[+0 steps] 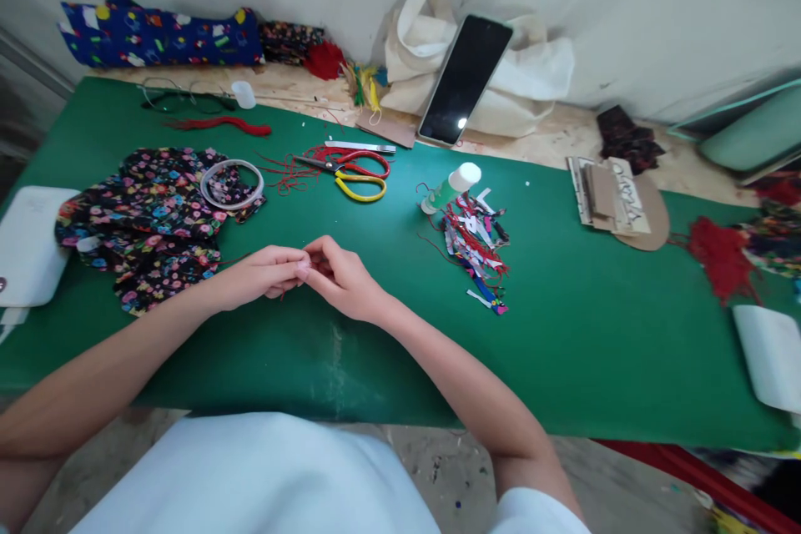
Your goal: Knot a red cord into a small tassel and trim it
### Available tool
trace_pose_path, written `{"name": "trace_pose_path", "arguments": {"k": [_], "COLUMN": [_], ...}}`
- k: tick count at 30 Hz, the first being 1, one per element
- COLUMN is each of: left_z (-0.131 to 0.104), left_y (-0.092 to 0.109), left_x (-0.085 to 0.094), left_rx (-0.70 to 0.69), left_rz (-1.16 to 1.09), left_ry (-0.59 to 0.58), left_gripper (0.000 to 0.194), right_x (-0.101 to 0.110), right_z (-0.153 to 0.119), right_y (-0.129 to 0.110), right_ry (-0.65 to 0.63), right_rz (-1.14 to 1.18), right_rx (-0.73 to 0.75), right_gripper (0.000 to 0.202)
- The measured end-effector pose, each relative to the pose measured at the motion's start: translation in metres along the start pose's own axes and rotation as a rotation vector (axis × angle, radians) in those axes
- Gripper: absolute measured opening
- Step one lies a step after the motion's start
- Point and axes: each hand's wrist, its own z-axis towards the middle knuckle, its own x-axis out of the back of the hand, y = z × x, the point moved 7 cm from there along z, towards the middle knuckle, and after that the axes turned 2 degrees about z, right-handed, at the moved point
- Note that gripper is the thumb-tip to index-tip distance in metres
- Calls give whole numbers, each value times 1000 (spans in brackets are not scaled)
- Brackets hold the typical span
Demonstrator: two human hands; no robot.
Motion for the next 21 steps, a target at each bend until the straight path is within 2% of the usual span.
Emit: {"name": "trace_pose_path", "arguments": {"k": [3, 6, 13, 21], "left_z": [2, 2, 3, 2], "left_y": [-2, -5, -8, -1], "left_x": [-2, -2, -2, -4], "left_rx": [23, 33, 23, -32], "left_rz": [-35, -64, -122, -141], "left_ry": [-35, -49, -66, -109], "left_gripper": [34, 36, 34, 24], "right_x": [8, 11, 16, 24], "right_z": [-5, -10, -9, -8], "right_y": [-8, -15, -18, -4], "right_ry": [2, 0, 59, 119], "right_rz": [-281, -412, -288, -43], "right_rx": [82, 145, 194, 76], "right_gripper": [19, 26, 34, 45]}}
